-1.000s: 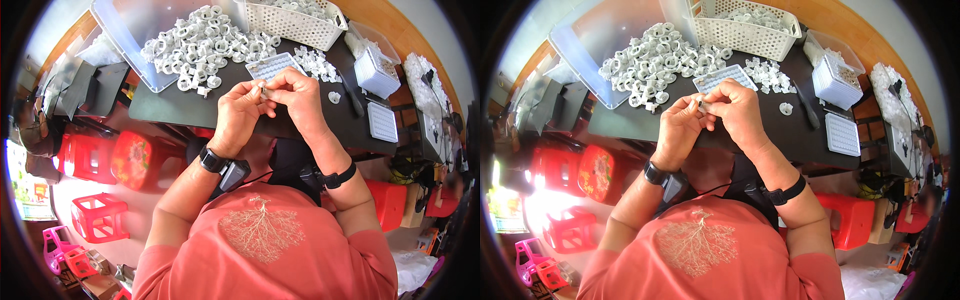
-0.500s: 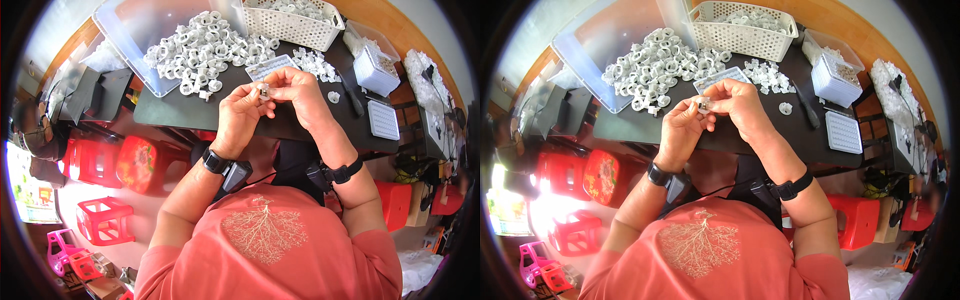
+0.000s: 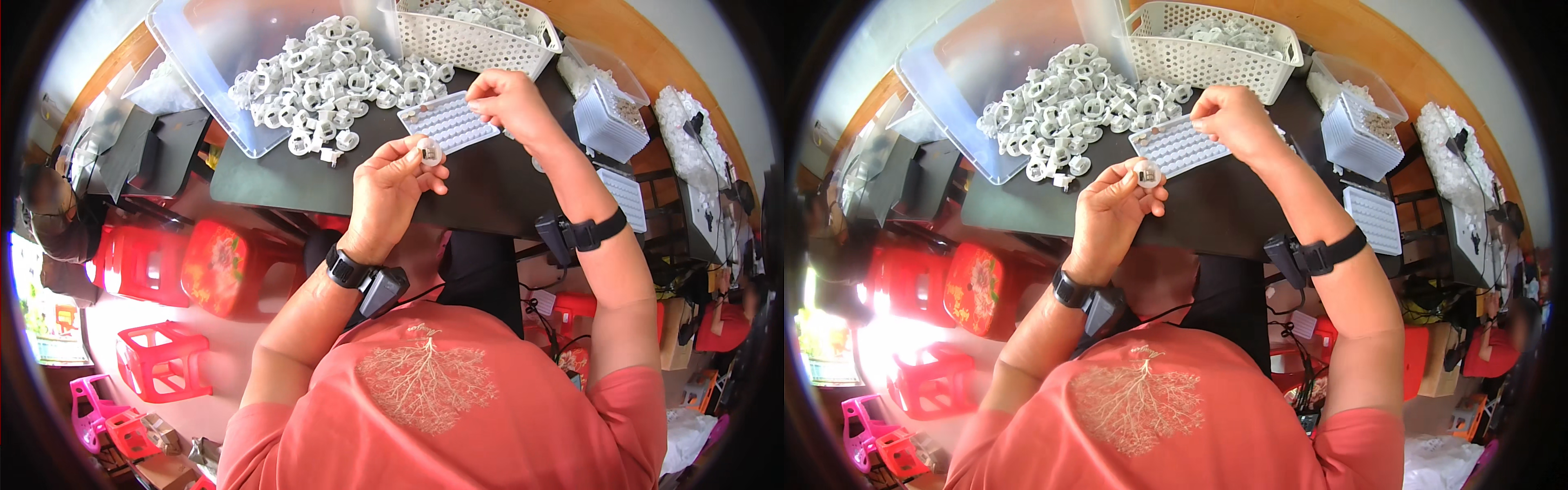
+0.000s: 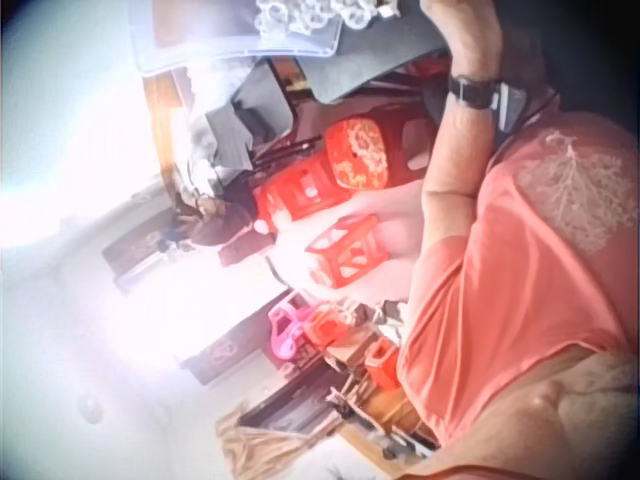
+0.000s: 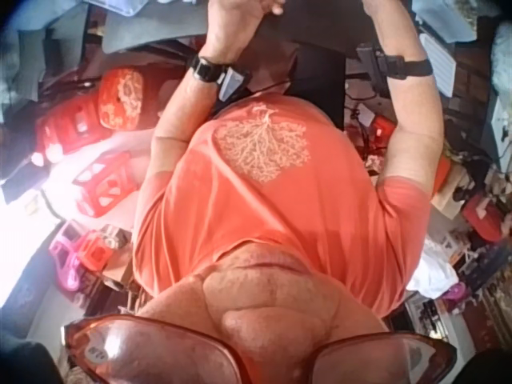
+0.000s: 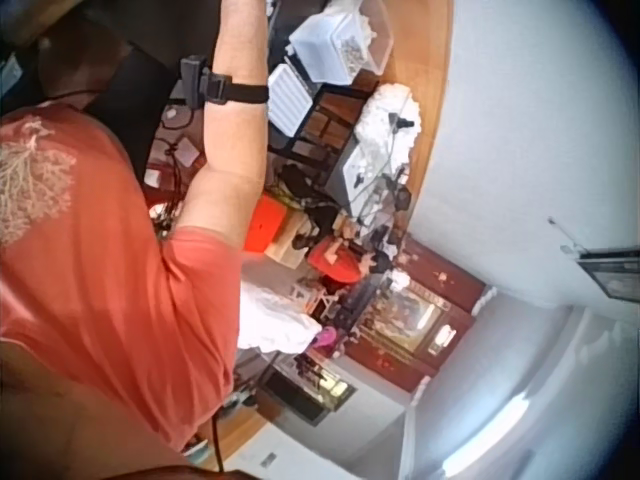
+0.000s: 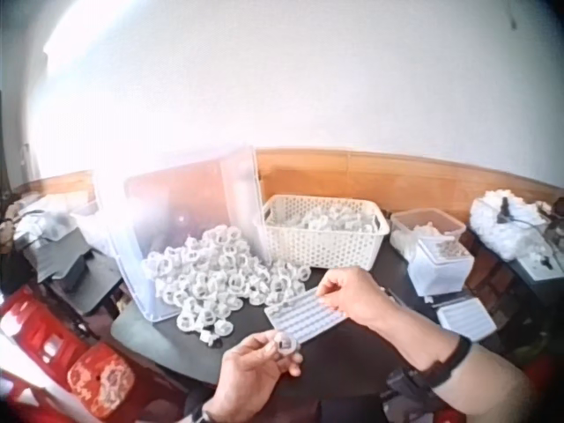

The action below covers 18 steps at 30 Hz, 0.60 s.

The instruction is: Assembling small plastic components at a factory workbench using manual manipulation and a screwdriver.

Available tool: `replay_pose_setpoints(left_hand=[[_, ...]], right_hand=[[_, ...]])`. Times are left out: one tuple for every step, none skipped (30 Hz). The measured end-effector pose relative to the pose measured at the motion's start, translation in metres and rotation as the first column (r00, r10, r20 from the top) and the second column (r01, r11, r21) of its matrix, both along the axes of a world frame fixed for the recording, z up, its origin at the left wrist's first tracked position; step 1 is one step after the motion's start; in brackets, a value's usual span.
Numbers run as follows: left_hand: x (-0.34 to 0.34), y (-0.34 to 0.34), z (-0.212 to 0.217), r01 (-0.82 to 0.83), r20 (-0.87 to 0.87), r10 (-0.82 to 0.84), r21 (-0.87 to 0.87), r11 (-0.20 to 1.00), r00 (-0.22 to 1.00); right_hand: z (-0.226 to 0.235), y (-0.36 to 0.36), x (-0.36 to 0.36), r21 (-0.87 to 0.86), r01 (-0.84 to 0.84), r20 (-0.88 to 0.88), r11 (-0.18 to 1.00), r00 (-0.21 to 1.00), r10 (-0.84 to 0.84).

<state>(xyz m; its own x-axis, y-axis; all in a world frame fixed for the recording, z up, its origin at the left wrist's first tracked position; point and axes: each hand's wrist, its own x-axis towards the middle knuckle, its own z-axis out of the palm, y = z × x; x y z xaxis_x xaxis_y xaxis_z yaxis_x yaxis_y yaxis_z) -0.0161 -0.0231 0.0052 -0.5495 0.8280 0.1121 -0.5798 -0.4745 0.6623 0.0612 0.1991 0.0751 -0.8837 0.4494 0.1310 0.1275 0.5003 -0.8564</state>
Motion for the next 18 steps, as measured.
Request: replay_pose_setpoints(left_hand=[[-0.001, -0.001, -0.001, -0.016, -0.032, 0.015, -0.033, 0.999, 0.999], [0.000, 0.000, -0.002, -0.010, -0.030, 0.009, -0.025, 1.000, 1.000], [0.000, 0.001, -0.002, 0.008, -0.029, -0.008, -0.013, 1.000, 1.000], [0.000, -0.001, -0.004, 0.019, -0.026, -0.019, -0.005, 1.000, 0.999], [-0.001, -0.001, -0.005, 0.021, -0.019, -0.021, -0.003, 1.000, 1.000], [-0.001, -0.001, -0.004, 0.022, -0.009, -0.022, 0.002, 1.000, 1.000], [0.000, 0.000, -0.003, 0.025, 0.002, -0.025, 0.008, 1.000, 1.000], [0.000, -0.001, -0.003, 0.034, 0.011, -0.034, 0.013, 0.999, 0.999], [-0.001, -0.002, -0.004, 0.028, -0.001, -0.028, 0.018, 0.999, 1.000], [-0.002, -0.003, -0.004, 0.020, -0.012, -0.019, 0.025, 1.000, 1.000], [-0.002, -0.004, -0.004, 0.016, -0.014, -0.015, 0.020, 1.000, 1.000], [-0.003, -0.004, -0.004, 0.021, -0.011, -0.021, 0.025, 0.999, 1.000], [-0.003, -0.005, -0.004, 0.029, -0.009, -0.029, 0.029, 0.999, 1.000], [-0.002, -0.005, -0.003, 0.020, -0.010, -0.020, 0.013, 1.000, 1.000], [-0.003, -0.005, -0.003, 0.030, -0.003, -0.030, 0.018, 0.999, 1.000], [-0.003, -0.006, -0.003, 0.027, -0.015, -0.027, 0.004, 1.000, 1.000], [-0.004, -0.006, -0.003, 0.022, -0.028, -0.022, -0.010, 1.000, 0.999], [-0.003, -0.005, -0.003, 0.020, -0.032, -0.021, -0.012, 1.000, 0.999]], right_hand=[[-0.007, 0.006, -0.009, 0.004, -0.005, 0.002, 1.000, 1.000, 0.005], [-0.015, 0.008, -0.016, 0.036, -0.036, 0.017, 0.999, 0.999, 0.036], [-0.021, 0.012, -0.020, 0.067, -0.067, 0.034, 0.996, 0.997, 0.065], [-0.021, 0.008, -0.024, 0.093, -0.070, 0.033, 0.993, 0.997, 0.067], [-0.018, 0.006, -0.026, 0.094, -0.068, 0.040, 0.993, 0.997, 0.064], [-0.013, 0.006, -0.027, 0.191, -0.055, 0.031, 0.980, 0.998, 0.050], [-0.009, 0.008, -0.027, 0.288, -0.039, 0.022, 0.957, 0.999, 0.035], [-0.007, 0.014, -0.023, 0.259, -0.023, -0.003, 0.966, 1.000, 0.025], [-0.003, 0.018, -0.018, 0.214, 0.010, -0.017, 0.977, 1.000, -0.006], [0.004, 0.022, -0.010, 0.200, 0.038, -0.024, 0.979, 0.999, -0.034], [0.009, 0.026, -0.001, 0.187, 0.068, -0.031, 0.980, 0.998, -0.063], [0.011, 0.035, 0.010, 0.160, 0.083, -0.018, 0.984, 0.997, -0.081], [0.011, 0.042, 0.022, 0.208, 0.112, 0.010, 0.972, 0.993, -0.117], [0.011, 0.048, 0.033, 0.219, 0.145, 0.056, 0.965, 0.985, -0.161], [0.009, 0.051, 0.044, 0.230, 0.176, 0.101, 0.957, 0.974, -0.204], [0.005, 0.048, 0.052, 0.300, 0.177, 0.090, 0.937, 0.973, -0.213], [0.002, 0.044, 0.059, 0.368, 0.176, 0.078, 0.913, 0.973, -0.219], [0.000, 0.039, 0.063, 0.439, 0.183, 0.098, 0.880, 0.964, -0.249]])
